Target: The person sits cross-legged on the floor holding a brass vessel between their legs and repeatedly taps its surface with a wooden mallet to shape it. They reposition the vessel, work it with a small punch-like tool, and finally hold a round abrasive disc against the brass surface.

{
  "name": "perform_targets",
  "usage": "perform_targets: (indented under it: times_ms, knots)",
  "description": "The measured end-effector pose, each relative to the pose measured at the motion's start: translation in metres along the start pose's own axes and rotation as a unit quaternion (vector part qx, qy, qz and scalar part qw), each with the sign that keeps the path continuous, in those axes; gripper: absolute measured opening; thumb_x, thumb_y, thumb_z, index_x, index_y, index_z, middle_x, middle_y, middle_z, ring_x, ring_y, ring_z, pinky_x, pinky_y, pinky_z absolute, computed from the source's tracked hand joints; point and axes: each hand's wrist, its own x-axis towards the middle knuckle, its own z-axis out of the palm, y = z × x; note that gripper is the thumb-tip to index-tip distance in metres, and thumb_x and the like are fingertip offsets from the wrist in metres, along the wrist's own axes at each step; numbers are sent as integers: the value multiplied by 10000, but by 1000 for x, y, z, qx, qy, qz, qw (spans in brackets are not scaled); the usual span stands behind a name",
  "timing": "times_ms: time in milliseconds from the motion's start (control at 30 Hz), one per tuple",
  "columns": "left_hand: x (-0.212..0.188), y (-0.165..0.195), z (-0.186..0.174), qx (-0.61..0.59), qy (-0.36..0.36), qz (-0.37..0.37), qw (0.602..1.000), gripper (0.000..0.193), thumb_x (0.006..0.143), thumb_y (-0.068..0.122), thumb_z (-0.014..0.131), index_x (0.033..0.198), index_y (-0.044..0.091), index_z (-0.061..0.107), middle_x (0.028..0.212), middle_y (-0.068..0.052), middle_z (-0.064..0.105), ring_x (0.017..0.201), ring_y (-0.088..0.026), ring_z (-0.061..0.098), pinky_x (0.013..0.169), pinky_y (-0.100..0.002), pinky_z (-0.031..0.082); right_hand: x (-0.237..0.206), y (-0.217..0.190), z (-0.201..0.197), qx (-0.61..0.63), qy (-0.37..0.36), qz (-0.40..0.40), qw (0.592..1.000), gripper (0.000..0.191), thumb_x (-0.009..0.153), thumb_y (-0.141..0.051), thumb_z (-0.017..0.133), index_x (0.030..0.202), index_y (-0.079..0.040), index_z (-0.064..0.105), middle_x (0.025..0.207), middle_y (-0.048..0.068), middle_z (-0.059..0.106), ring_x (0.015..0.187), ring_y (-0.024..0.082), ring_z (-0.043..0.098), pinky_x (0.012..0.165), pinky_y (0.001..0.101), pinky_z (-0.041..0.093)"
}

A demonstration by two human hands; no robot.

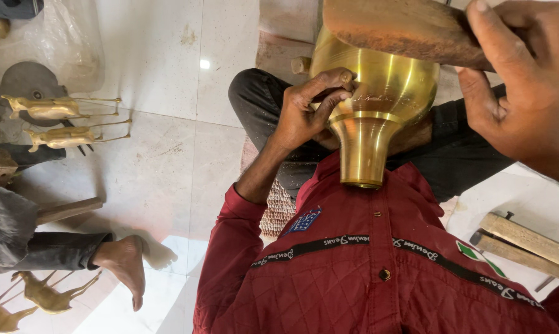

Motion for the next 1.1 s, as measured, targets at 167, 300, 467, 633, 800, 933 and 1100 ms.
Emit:
perform_targets:
  times_ms: [167,300,467,633,800,933,1100]
  knots:
    - [0,3,2,-15,9,-4,1000,350,980,-60,732,1313,20,658,1187,-94,757,1111,-154,751,1010,-304,650,13,8,12,23,12,-25,999,622,950,62,762,1516,80,505,1280,227,531,1089,329,634,813,368,560]
    - [-2,7,2,-2,11,21,1000,349,987,-54,735,1319,16,654,1203,-97,751,1142,-170,736,1035,-323,632,22,10,15,-9,10,-69,998,553,965,24,725,1476,51,516,1304,215,535,1087,289,602,888,358,550]
    - [-1,8,3,10,19,-6,1000,321,983,-39,755,1289,27,686,1161,-81,776,1094,-148,756,988,-310,643,31,4,7,-102,-58,-63,991,584,919,-24,804,1482,-80,661,1195,133,573,1060,275,583,907,402,501]
    - [-11,12,12,-28,69,-56,996,276,998,-54,737,1262,-2,676,1120,-88,789,1057,-127,745,954,-281,622,36,-1,-6,-168,-88,-93,977,628,813,-43,795,1422,-146,683,1205,115,605,1100,274,584,901,422,481]
    - [-15,11,25,-51,139,-52,988,265,985,-69,724,1242,-39,664,1124,-111,754,1070,-140,733,963,-277,621,40,-8,-11,-183,-93,-97,974,740,662,-81,825,1389,-163,711,1175,92,607,1102,274,574,882,424,514]
    - [-18,13,28,-49,150,-33,987,251,998,-71,727,1237,-32,665,1172,-111,745,1068,-138,729,1001,-281,612,41,-17,-12,-206,-43,-88,974,676,803,-4,839,1443,-184,711,1201,102,584,1084,269,559,890,380,514]
    - [-15,10,24,-12,153,-54,987,373,970,-35,747,1319,-32,614,1158,-122,769,1117,-173,744,978,-289,618,21,-16,-12,-265,-103,-57,957,699,797,-51,799,1481,-164,705,1159,105,601,953,262,584,812,351,508]
